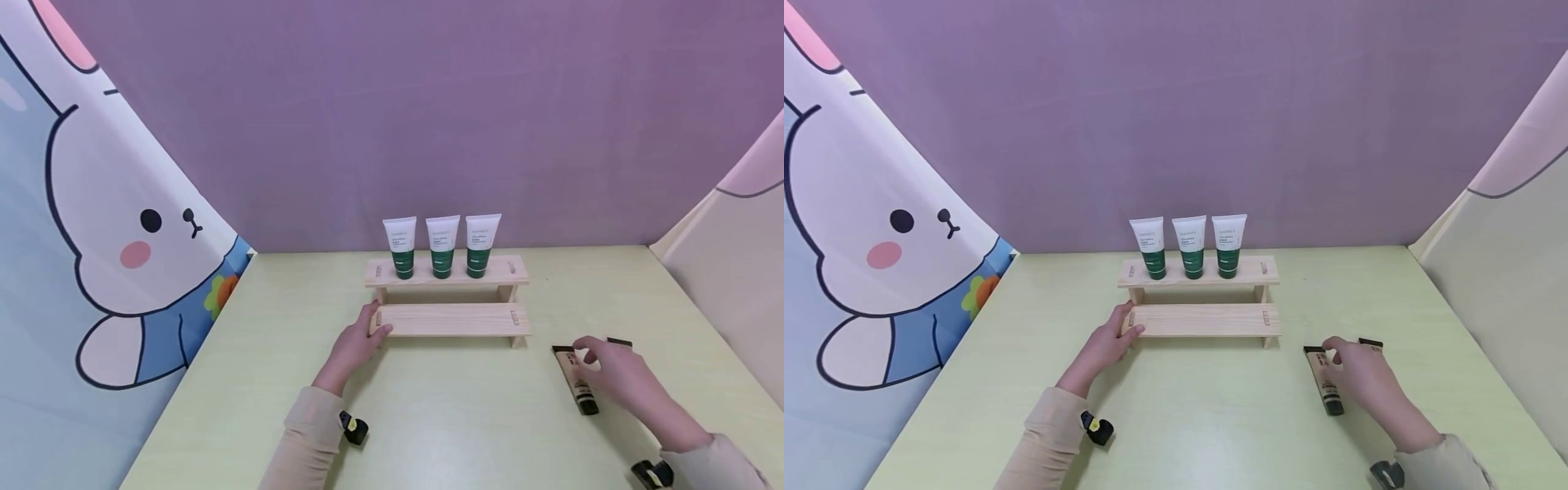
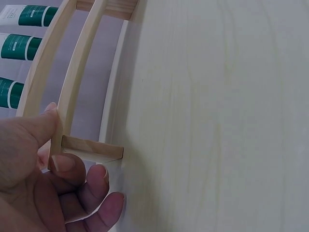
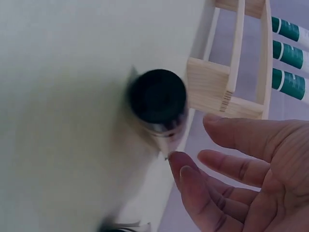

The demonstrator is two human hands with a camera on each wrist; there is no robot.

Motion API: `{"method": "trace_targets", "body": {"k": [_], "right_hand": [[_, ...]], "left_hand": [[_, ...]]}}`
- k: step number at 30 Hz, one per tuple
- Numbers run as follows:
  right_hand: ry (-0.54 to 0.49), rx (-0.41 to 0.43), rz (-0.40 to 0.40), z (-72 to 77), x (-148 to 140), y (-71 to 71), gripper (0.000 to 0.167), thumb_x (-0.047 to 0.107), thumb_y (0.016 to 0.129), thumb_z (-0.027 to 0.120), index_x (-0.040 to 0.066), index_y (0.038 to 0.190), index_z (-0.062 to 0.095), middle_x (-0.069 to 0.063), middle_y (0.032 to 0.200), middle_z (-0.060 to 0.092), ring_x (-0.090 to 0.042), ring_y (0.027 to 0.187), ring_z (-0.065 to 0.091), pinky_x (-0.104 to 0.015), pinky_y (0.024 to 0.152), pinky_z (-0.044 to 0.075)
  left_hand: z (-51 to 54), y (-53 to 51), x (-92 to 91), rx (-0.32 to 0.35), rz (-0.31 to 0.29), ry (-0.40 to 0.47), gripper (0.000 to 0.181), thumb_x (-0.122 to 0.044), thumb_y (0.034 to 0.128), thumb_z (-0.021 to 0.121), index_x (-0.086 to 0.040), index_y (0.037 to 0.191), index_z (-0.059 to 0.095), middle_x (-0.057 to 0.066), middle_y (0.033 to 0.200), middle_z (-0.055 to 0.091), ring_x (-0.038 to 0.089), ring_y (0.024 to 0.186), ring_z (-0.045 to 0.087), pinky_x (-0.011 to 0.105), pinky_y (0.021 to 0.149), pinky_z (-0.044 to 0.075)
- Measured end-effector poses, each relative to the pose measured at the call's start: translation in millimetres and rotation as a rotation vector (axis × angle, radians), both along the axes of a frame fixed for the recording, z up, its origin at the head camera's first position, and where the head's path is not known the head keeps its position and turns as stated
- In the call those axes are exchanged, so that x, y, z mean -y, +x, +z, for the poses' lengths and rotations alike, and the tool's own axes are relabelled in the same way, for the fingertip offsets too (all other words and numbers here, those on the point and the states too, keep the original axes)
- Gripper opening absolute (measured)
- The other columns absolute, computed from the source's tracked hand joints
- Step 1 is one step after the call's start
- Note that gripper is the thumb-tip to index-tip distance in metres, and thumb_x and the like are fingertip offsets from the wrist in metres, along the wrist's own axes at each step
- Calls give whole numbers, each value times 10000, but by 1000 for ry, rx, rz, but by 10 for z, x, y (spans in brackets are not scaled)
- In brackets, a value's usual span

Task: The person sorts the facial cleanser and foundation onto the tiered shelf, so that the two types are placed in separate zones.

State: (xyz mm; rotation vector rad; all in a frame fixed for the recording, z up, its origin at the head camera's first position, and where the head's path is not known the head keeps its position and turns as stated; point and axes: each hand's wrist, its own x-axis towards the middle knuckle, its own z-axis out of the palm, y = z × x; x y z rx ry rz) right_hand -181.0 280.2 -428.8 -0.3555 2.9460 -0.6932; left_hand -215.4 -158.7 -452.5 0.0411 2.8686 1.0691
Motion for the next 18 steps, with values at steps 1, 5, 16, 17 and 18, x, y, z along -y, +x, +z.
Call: {"method": "trace_targets", "body": {"k": [1, 5, 16, 17, 18], "right_hand": [[1, 11, -1, -20, -11, 4, 430, 178, 864, 720, -63, 1194, 585, -121, 889, 674, -284, 751, 633, -458, 612, 488], [-11, 51, -4, -78, -24, 15, 478, 200, 861, 728, -76, 1216, 565, -85, 869, 681, -269, 752, 625, -445, 610, 480], [-55, 123, 8, -146, 20, 7, 568, 162, 876, 696, -204, 1253, 481, -81, 873, 659, -133, 570, 555, -329, 554, 473], [-56, 124, 11, -145, 24, 9, 553, 159, 877, 695, -199, 1245, 490, -79, 872, 655, -132, 573, 552, -326, 552, 471], [-58, 125, 12, -145, 27, 11, 541, 157, 878, 692, -194, 1240, 494, -79, 876, 650, -131, 576, 550, -322, 549, 469]], "left_hand": [[3, 2, 0, -1, -2, -1, 646, -462, 987, 528, -199, 1522, 278, 160, 1027, 704, 302, 870, 638, 438, 711, 491], [14, 10, -7, 0, 1, -3, 643, -458, 988, 529, -201, 1521, 279, 104, 942, 718, 281, 839, 632, 426, 697, 486], [25, 14, -16, -7, 9, -7, 640, -451, 988, 533, -196, 1521, 285, 160, 1038, 701, 305, 872, 639, 436, 707, 489], [26, 17, -17, -6, 11, -6, 642, -454, 987, 534, -198, 1521, 286, 166, 1053, 697, 306, 878, 639, 435, 710, 489], [25, 19, -16, -6, 9, -4, 644, -453, 987, 534, -195, 1522, 284, 170, 1053, 696, 308, 874, 639, 436, 704, 489]]}}
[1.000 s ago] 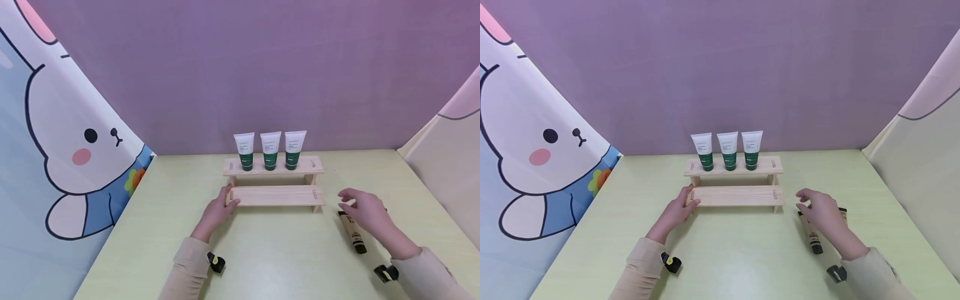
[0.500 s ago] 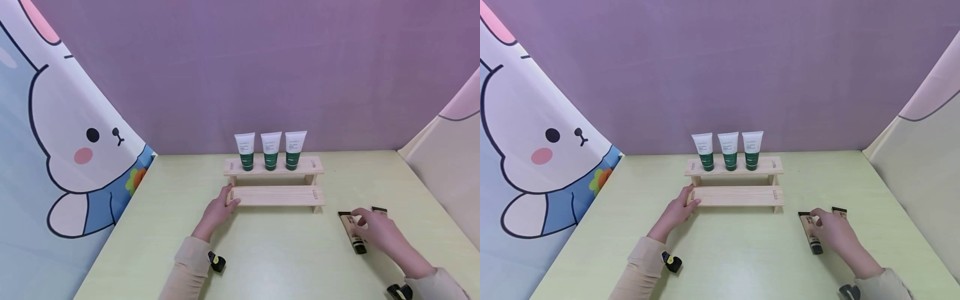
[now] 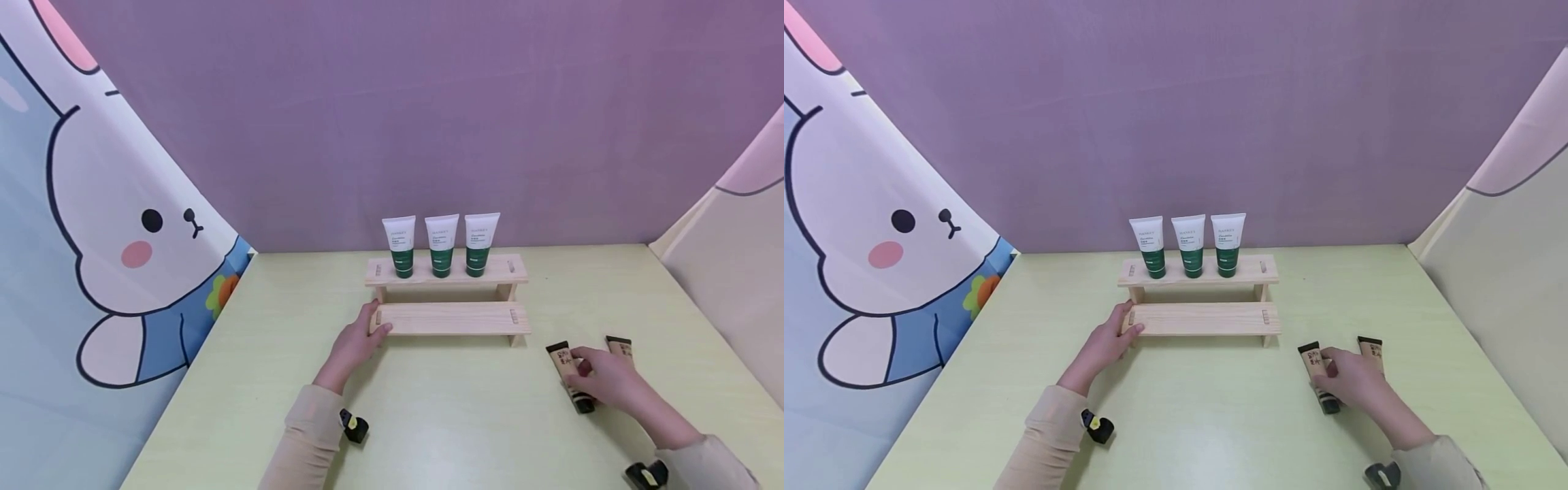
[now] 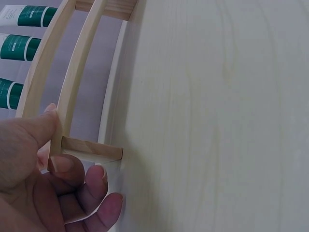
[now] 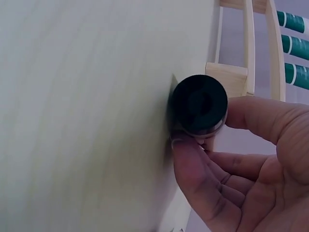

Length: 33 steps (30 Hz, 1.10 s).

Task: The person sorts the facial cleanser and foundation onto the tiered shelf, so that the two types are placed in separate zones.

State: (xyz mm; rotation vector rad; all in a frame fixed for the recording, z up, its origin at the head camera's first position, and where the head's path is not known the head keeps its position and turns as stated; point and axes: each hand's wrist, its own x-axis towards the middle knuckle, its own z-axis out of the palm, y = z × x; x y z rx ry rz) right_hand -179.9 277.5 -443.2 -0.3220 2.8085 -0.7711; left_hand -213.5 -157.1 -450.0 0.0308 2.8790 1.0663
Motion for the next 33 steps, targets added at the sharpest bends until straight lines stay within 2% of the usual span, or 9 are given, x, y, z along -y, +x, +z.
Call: {"method": "trace_targets", "body": {"k": [8, 15, 24, 33], "right_hand": [[-50, 5, -15, -10, 4, 20, 519, 143, 883, 684, -162, 1252, 484, -98, 916, 648, -139, 591, 565, -314, 532, 472], [-97, -65, -15, 23, 6, 51, 481, 99, 876, 683, -109, 1262, 485, -75, 881, 675, -134, 643, 586, -307, 524, 464], [-196, -205, -62, 157, 142, 39, 497, 95, 884, 694, -65, 1284, 447, -152, 948, 675, -171, 678, 645, -296, 549, 494], [-301, -271, -22, 298, 381, -46, 464, 91, 906, 683, -14, 1293, 449, -218, 1053, 648, -305, 814, 683, -341, 632, 548]], "left_hand": [[5, -7, 5, 0, 3, 7, 640, -453, 986, 536, -204, 1521, 288, 164, 1053, 697, 296, 866, 635, 429, 701, 486], [-2, -16, 1, 7, 3, 12, 635, -441, 987, 542, -203, 1518, 291, 157, 1018, 696, 252, 782, 604, 390, 656, 472], [-3, -13, -3, 12, -1, 15, 635, -437, 988, 542, -201, 1519, 286, 87, 885, 701, 229, 723, 591, 377, 638, 461], [-31, -21, -5, 8, 6, 16, 636, -440, 989, 538, -202, 1521, 284, 161, 995, 692, 240, 742, 595, 375, 635, 467]]}}
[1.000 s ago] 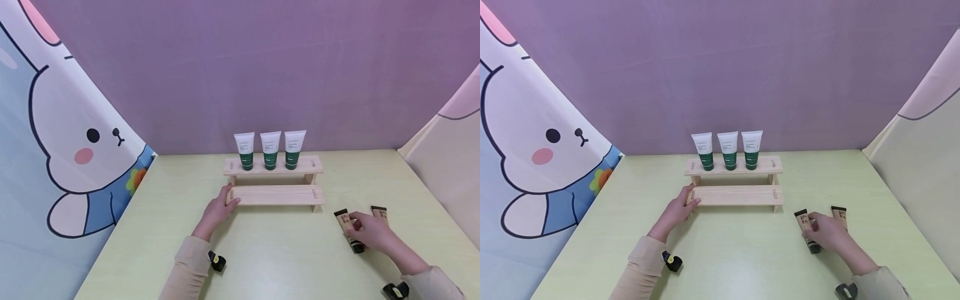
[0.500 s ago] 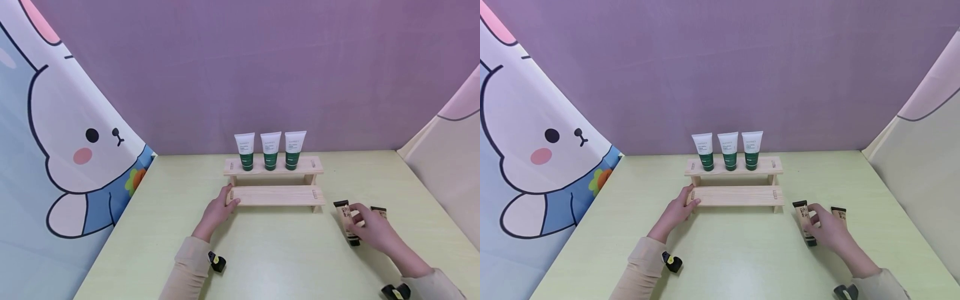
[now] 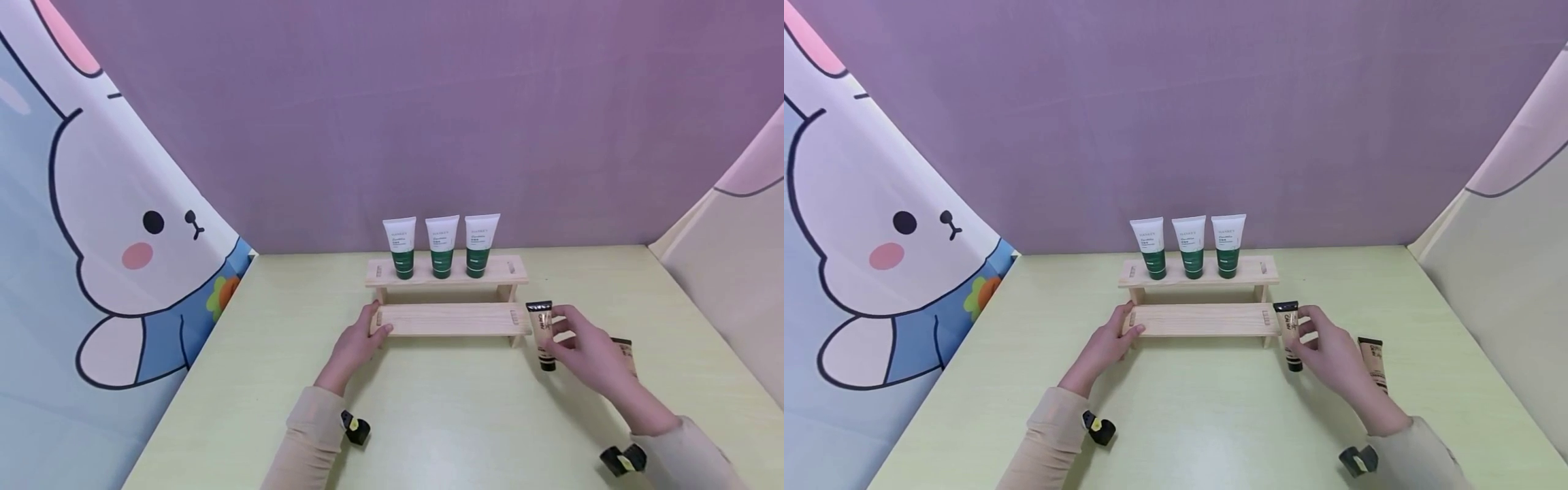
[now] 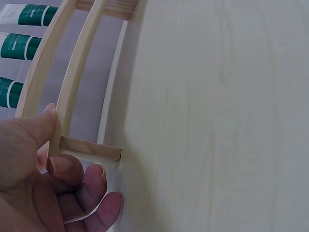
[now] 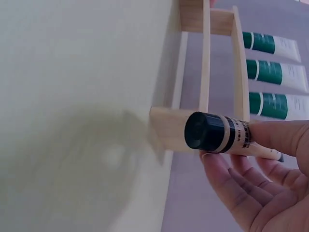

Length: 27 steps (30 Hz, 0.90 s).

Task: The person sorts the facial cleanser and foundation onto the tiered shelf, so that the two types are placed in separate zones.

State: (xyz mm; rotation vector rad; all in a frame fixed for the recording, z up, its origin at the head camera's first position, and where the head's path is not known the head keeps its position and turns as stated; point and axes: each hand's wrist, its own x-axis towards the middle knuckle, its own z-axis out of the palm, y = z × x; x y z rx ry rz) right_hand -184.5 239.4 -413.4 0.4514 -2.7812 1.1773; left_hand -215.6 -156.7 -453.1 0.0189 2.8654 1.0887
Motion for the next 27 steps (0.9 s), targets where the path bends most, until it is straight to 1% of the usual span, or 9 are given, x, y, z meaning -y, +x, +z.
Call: {"method": "trace_targets", "body": {"k": [4, 7, 10, 16, 18, 23, 27], "right_hand": [[-77, -20, 30, 20, 153, -64, 441, 68, 911, 679, -4, 1277, 444, -210, 1048, 632, -321, 831, 686, -324, 650, 553], [-121, -27, 44, 29, 279, -111, 420, 54, 910, 679, 0, 1255, 447, -203, 1034, 630, -320, 825, 691, -312, 656, 554], [-149, -37, 58, 41, 412, -151, 402, 38, 903, 681, 3, 1235, 455, -198, 1020, 629, -313, 817, 692, -308, 661, 557], [-231, -53, 83, 79, 686, -260, 395, 2, 886, 689, 11, 1216, 472, -184, 1027, 626, -308, 845, 682, -290, 671, 558], [-256, -55, 95, 107, 781, -306, 392, 5, 886, 692, 3, 1212, 475, -195, 1033, 629, -317, 862, 677, -307, 690, 561], [-262, -58, 129, 145, 1057, -431, 414, 23, 887, 700, -8, 1226, 465, -222, 1059, 632, -338, 894, 674, -377, 754, 563], [-261, -42, 137, 124, 1295, -496, 426, 68, 889, 713, 27, 1232, 464, -184, 1065, 635, -316, 912, 670, -374, 759, 561]], "left_hand": [[-12, 0, 2, -4, -1, -1, 634, -445, 991, 531, -194, 1520, 287, 149, 992, 693, 232, 758, 606, 390, 655, 476], [-13, 4, -1, -4, -1, 1, 631, -443, 992, 529, -193, 1519, 287, 102, 925, 696, 221, 755, 614, 394, 667, 479], [1, 9, -9, -1, 4, 7, 628, -441, 992, 530, -199, 1519, 287, 63, 861, 684, 212, 721, 601, 379, 641, 470], [24, 21, -15, 3, 9, 6, 628, -445, 991, 531, -206, 1519, 287, 60, 839, 678, 205, 693, 589, 364, 620, 458], [32, 28, -15, 5, 8, 8, 631, -445, 992, 528, -207, 1521, 282, 54, 837, 681, 196, 690, 592, 364, 624, 461], [36, 33, -11, -1, 9, 10, 631, -443, 992, 527, -208, 1523, 281, 40, 811, 682, 189, 670, 593, 364, 625, 463], [20, 23, -8, -1, 6, 12, 635, -446, 990, 530, -200, 1521, 285, 48, 813, 682, 192, 668, 591, 365, 625, 463]]}}
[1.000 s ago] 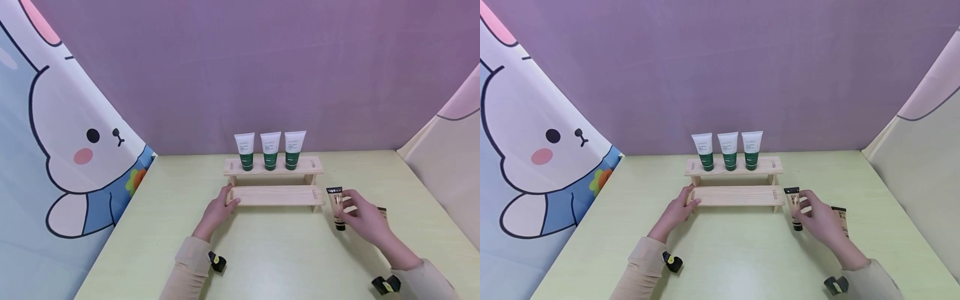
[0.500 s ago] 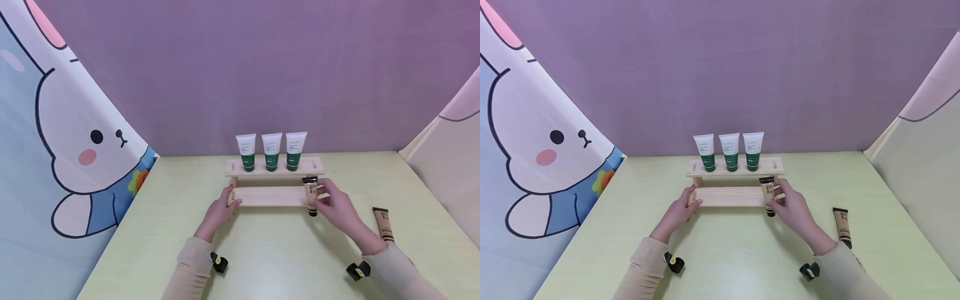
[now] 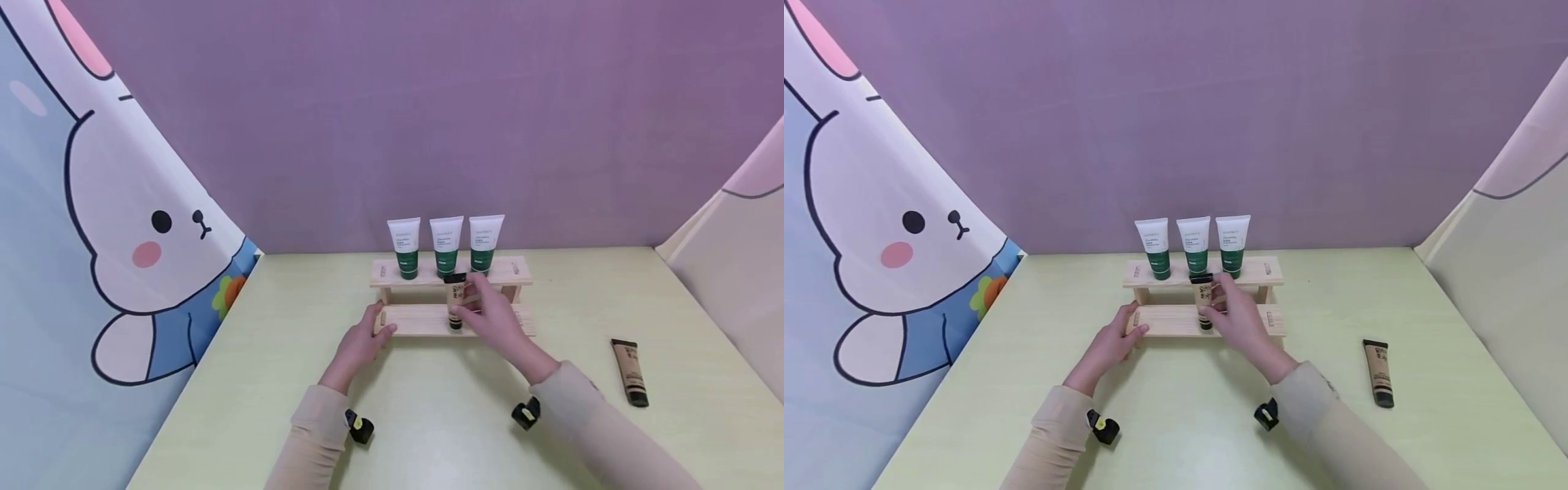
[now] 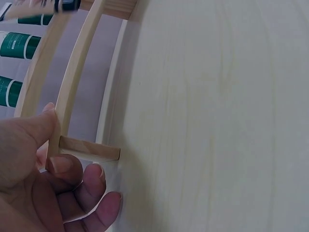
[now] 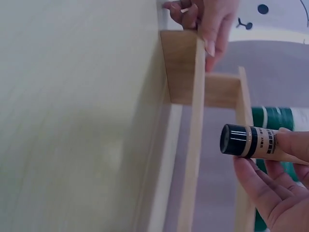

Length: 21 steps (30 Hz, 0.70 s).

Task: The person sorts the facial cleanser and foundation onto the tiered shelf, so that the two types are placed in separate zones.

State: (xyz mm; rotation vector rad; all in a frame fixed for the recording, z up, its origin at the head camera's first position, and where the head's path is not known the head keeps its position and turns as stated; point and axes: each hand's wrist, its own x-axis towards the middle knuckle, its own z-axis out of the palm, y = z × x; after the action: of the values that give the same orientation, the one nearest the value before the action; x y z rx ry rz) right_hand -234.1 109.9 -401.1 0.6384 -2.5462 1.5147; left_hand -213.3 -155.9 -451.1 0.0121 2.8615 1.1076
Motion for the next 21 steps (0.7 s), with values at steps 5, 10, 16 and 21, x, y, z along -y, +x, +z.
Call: {"method": "trace_targets", "body": {"k": [5, 10, 16, 21], "right_hand": [[-34, 16, 14, -42, 279, -67, 414, 90, 885, 721, 78, 1219, 477, -144, 1062, 636, -288, 922, 665, -346, 763, 557], [-42, 9, 12, -80, 481, -98, 414, 88, 885, 723, 80, 1212, 468, -142, 1082, 624, -295, 925, 673, -340, 751, 561], [-37, -17, 23, -130, 610, -115, 391, 52, 873, 727, 70, 1175, 478, -142, 1062, 624, -305, 927, 677, -336, 772, 558], [-13, -30, 22, -183, 648, -113, 333, 47, 863, 736, 72, 1111, 515, -100, 1014, 636, -262, 934, 672, -313, 790, 550]], "left_hand": [[-3, -12, 5, 12, 2, -4, 640, -450, 986, 534, -209, 1523, 283, 61, 863, 687, 198, 707, 602, 369, 647, 473], [-9, -15, 6, 23, 6, -5, 644, -462, 985, 528, -227, 1528, 275, 88, 920, 691, 213, 752, 621, 391, 682, 490], [4, -8, 6, 33, 8, 5, 651, -466, 986, 523, -229, 1534, 263, 97, 941, 691, 199, 751, 624, 384, 680, 495], [4, -9, 12, 29, 6, 9, 663, -469, 982, 529, -221, 1535, 261, 115, 962, 691, 198, 749, 623, 378, 664, 493]]}}
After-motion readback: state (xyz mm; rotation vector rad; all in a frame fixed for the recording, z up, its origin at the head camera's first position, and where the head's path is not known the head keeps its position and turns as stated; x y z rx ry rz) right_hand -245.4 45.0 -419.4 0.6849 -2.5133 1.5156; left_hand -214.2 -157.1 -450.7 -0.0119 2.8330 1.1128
